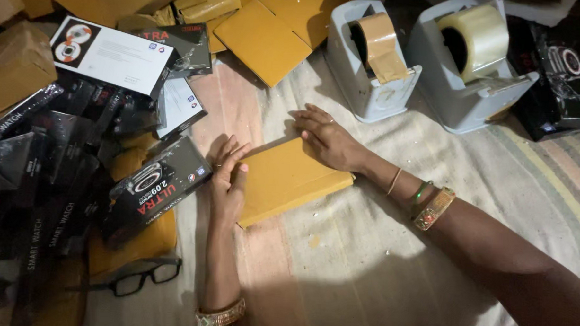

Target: The person places smartwatch boxes into small cardboard shipping boxes, folds the flaps, and seals them with packing tape. They repeat this process for multiple units, stacking the finished packages.

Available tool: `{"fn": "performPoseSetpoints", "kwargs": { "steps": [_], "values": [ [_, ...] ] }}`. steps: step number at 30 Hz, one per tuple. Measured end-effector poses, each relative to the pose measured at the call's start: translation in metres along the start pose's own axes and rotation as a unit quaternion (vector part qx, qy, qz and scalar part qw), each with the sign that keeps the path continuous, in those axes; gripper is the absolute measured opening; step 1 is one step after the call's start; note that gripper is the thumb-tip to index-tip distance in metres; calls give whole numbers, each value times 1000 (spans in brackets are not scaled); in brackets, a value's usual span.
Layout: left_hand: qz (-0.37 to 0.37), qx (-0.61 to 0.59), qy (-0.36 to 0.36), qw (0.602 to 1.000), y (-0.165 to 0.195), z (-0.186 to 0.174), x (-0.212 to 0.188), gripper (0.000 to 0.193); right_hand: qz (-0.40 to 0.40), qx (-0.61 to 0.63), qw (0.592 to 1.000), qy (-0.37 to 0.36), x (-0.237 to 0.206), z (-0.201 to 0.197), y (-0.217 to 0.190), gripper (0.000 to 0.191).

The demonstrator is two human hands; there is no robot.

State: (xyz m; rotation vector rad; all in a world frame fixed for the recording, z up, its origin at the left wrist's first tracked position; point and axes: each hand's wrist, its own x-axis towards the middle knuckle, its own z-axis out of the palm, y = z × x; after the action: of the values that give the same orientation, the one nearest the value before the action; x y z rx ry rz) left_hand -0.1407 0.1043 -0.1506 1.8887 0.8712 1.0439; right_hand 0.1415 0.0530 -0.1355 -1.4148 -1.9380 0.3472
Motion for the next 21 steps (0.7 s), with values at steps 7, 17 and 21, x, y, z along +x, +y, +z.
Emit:
{"fn": "performPoseSetpoints", "kwargs": {
  "steps": [7, 17, 21],
  "values": [
    [-6, 110, 60, 992, 10, 7, -10, 49, 73, 20, 992, 97, -23, 8, -20, 45],
    [-81, 306, 70, 946, 49, 12, -46, 66, 144, 31, 979, 144, -48, 19, -25, 62],
    [-94, 395, 73, 911, 46, 14, -42, 55, 226, 34, 958, 172, -46, 12, -29, 47]
  ]
}}
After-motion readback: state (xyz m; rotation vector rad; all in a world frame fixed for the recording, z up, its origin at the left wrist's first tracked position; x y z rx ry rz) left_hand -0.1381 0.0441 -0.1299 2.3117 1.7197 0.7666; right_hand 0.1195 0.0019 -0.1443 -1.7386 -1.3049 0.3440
